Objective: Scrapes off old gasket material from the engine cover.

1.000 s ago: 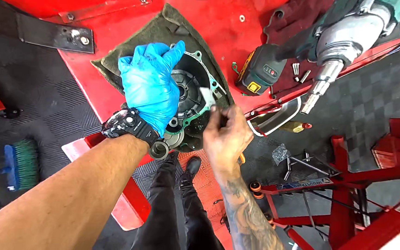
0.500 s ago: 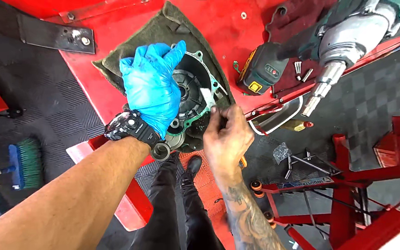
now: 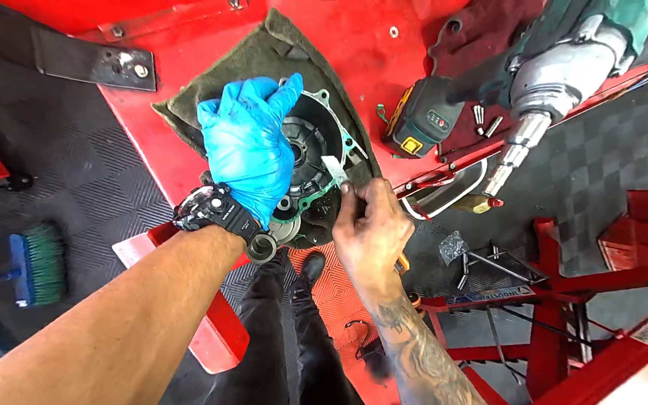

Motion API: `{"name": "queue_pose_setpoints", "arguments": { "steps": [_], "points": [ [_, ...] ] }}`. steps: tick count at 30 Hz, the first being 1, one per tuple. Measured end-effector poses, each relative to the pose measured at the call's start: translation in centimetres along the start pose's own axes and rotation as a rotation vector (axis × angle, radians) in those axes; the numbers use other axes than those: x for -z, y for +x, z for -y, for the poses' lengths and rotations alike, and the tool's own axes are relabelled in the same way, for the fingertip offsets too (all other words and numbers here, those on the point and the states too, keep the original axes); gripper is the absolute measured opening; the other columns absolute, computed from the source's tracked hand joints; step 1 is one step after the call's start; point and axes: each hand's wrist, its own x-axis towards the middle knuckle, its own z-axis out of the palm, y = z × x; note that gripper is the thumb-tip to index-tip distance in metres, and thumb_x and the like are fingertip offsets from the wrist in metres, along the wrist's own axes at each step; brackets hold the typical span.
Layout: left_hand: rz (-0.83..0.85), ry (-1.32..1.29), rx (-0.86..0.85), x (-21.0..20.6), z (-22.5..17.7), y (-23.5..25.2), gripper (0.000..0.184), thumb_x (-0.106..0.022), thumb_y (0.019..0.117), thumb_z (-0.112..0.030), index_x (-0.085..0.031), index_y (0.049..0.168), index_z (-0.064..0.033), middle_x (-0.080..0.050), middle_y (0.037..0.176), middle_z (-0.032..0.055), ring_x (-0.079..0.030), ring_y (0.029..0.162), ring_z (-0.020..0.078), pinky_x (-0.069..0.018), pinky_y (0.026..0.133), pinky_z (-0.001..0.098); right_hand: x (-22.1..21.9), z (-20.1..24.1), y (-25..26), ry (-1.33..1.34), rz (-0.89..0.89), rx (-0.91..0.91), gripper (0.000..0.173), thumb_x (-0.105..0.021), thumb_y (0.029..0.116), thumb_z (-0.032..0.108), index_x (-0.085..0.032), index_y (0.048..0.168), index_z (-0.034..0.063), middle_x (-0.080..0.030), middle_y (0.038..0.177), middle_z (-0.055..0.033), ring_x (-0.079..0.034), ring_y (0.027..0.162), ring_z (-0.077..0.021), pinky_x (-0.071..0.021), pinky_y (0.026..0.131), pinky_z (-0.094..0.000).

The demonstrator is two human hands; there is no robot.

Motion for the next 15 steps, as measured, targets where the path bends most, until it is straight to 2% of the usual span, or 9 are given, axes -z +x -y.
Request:
{"name": "queue_pose_setpoints", "arguments": {
  "steps": [4,15],
  "points": [
    [0.007,-0.005,0.001,-0.15,0.08,0.03,0.061,-0.038,0.0963,-0.003,-0.065,0.137,-0.0393,-0.069,0.127,0.0028,-0.061,0.121,0.0242,-0.0397,0.097,0.0496,-0.17,-0.40,0.81,0.010,0.007,0.029,0.020,-0.068,0.0962,0.023,-0.065,0.078,0.0140,-0.062,0.075,0.0006,-0.063,0.065,-0.0129,-0.0479,0.051,-0.0322],
    [0.010,-0.014,-0.003,-0.13,0.22,0.13,0.061,-0.038,0.0958,-0.003,-0.064,0.138,-0.0390,-0.069,0.128,0.0028,-0.060,0.121,0.0242,-0.0386,0.098,0.0493,-0.13,-0.12,0.41,0.030,0.016,0.029,0.021,-0.069,0.0956,0.023,-0.063,0.077,0.0137,-0.061,0.073,0.0009,-0.061,0.061,-0.0122,-0.0467,0.048,-0.0318]
  ]
}}
